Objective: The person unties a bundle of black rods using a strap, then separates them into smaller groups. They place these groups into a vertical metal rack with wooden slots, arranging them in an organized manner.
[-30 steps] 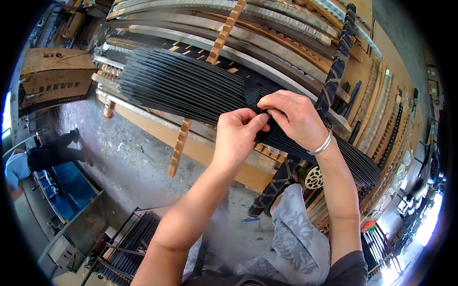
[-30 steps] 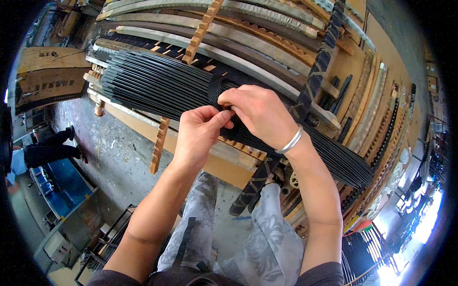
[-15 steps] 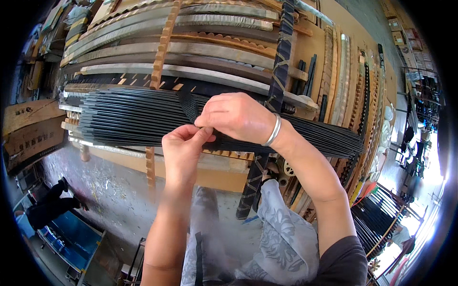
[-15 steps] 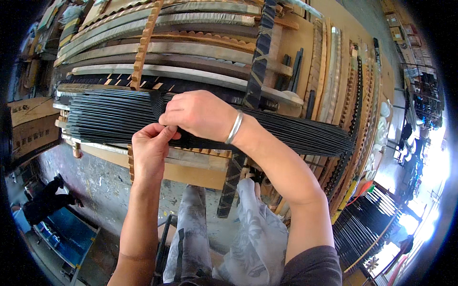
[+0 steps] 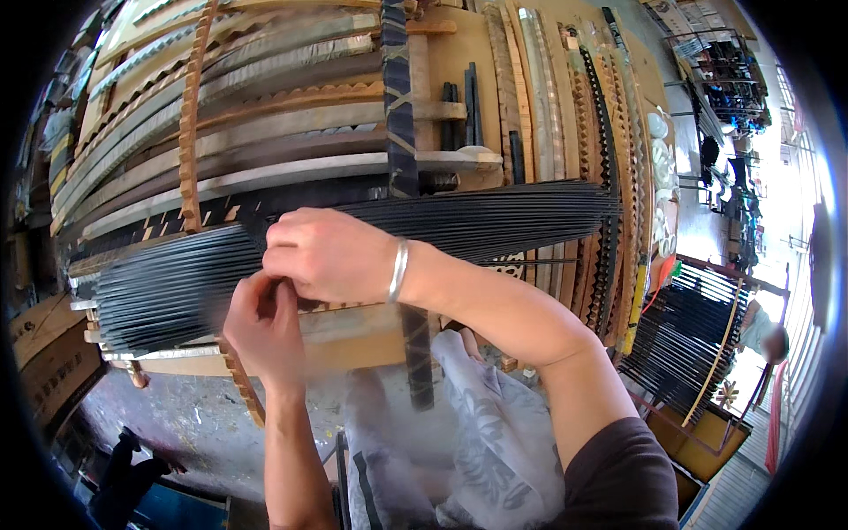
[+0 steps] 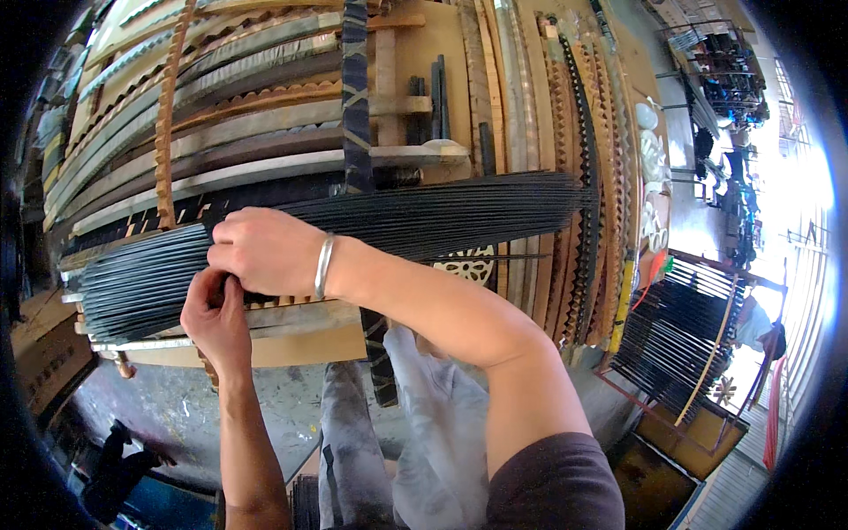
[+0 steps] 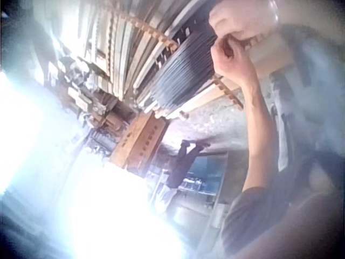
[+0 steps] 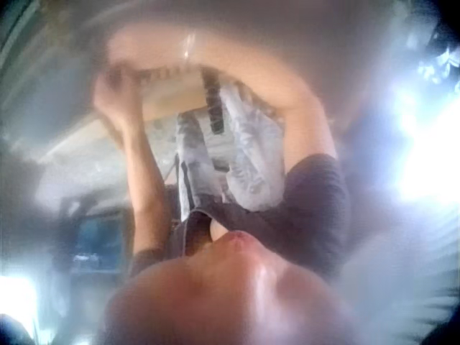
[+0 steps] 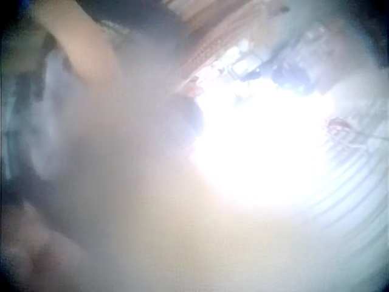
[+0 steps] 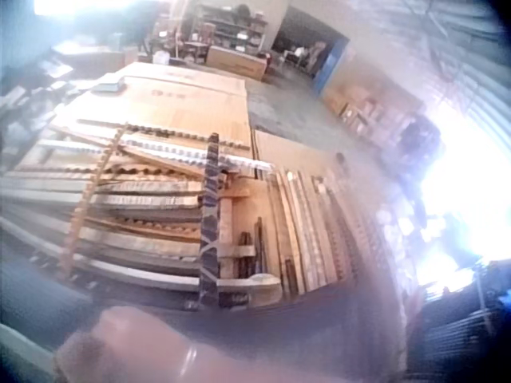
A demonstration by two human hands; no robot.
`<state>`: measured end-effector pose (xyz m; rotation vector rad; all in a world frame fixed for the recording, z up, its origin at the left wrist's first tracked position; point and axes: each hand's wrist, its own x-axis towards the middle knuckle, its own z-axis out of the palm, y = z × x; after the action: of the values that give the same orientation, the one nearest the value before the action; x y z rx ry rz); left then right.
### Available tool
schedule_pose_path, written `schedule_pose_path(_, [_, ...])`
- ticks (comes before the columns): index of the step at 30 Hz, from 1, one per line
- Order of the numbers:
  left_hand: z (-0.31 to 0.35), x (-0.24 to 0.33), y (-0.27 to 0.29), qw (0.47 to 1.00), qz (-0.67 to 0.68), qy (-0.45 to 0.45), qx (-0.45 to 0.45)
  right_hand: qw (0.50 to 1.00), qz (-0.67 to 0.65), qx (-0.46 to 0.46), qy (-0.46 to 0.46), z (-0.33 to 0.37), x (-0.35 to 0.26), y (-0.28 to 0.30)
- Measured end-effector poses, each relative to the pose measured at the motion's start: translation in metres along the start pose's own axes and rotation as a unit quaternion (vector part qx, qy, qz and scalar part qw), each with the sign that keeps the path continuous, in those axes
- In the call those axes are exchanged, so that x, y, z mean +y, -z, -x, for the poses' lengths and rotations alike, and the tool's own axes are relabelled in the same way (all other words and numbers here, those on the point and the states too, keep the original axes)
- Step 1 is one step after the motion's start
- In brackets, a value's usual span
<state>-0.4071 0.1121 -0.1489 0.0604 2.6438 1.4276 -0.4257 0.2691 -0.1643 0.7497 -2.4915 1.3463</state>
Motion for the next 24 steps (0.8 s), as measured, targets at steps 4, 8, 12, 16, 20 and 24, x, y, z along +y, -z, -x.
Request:
schedule_pose_path(4, [-0.008,0.004,0.010,0.984,0.130,0.088,-0.080,0.997,0.038,-0.037,-0.061,-0.008,-0.004,0.005])
schedule_pose_path(8, [-0.024,-0.006,0.028,0.859,0.378,0.280,-0.199,0.998,0.042,0.002,-0.041,-0.008,0.000,0.006])
schedule_pose_path(12, [-0.024,-0.001,0.029,0.861,0.382,0.303,-0.146,0.998,0.057,0.030,-0.028,-0.008,-0.015,0.005])
schedule_pose_path(16, [-0.018,0.003,0.026,0.928,0.273,0.218,-0.126,0.995,0.089,-0.001,-0.052,-0.002,-0.019,0.006])
schedule_pose_path(20, [-0.016,-0.005,0.028,0.960,0.196,0.139,-0.144,0.990,0.126,-0.059,-0.036,-0.008,-0.023,0.007])
schedule_pose_path(24, [-0.019,-0.003,0.032,0.976,0.126,0.079,-0.158,0.972,0.201,-0.118,-0.012,-0.016,-0.032,0.013])
